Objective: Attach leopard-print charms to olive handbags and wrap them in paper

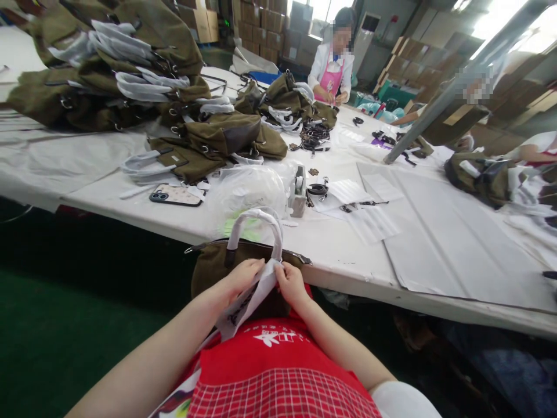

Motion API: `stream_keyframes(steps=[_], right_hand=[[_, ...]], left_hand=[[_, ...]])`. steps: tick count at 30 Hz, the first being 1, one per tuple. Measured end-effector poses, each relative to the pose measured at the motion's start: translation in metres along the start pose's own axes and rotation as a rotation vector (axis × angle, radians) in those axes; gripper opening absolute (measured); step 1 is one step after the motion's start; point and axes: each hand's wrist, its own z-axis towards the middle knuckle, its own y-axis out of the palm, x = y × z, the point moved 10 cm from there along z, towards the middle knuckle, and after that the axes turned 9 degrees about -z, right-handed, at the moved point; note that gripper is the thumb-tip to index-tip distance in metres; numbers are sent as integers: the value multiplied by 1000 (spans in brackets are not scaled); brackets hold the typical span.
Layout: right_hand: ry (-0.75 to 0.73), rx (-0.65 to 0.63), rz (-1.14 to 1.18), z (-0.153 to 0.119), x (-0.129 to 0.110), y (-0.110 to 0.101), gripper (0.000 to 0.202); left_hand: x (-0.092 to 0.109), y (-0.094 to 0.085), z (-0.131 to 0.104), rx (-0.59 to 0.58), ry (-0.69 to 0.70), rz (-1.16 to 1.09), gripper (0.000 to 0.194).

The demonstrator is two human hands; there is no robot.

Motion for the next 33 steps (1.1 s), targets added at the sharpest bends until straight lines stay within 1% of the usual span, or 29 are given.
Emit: stream_keyframes(steps=[2, 4, 6, 7, 10, 12, 15, 18, 20, 23, 25, 26, 28, 29, 30, 33], right_hand=[[18, -12, 81, 0, 3, 5, 35], [14, -1, 85, 0, 2, 6, 35], [3, 1, 69, 0, 1, 4, 35], [-7, -19, 73, 0, 0, 4, 33], [-54, -151, 131, -3, -4, 8, 22], [-58, -204, 141, -5, -6, 8, 23], [-1, -188, 53, -5, -4, 4, 27], [19, -141, -88, -3, -10, 1, 27], [15, -94, -172, -1, -15, -2, 27], [34, -52, -217, 1, -17, -4, 23], [39, -77, -175, 2, -16, -2, 19], [36, -117, -132, 2, -15, 1, 16], [33, -195, -50, 0, -14, 3, 12], [33, -198, -35, -2, -14, 0, 11], [30, -160, -44, -2, -14, -8, 11], [1, 74, -139, -5, -20, -40, 14]], left_hand=[[-12, 4, 0, -57, -48, -180, 60], [-22, 13, -2, -109, -116, -437, 61], [-28, 20, -4, -128, -173, -646, 59], [-29, 21, -5, -128, -189, -694, 58], [-30, 22, -5, -131, -211, -694, 56], [-30, 22, -4, -137, -236, -701, 58], [-30, 22, -4, -134, -259, -676, 60], [-27, 22, -1, -101, -237, -610, 57], [-25, 19, 1, -40, -197, -543, 52], [-25, 8, 4, 118, -125, -374, 43], [-24, 0, 5, 217, -82, -248, 39], [-24, -3, 5, 249, -63, -194, 37], [-23, -7, 6, 275, -29, -115, 38], [-23, -8, 7, 274, -16, -87, 40], [-23, -9, 8, 269, -5, -65, 42], [-21, -9, 8, 265, 19, -20, 47]])
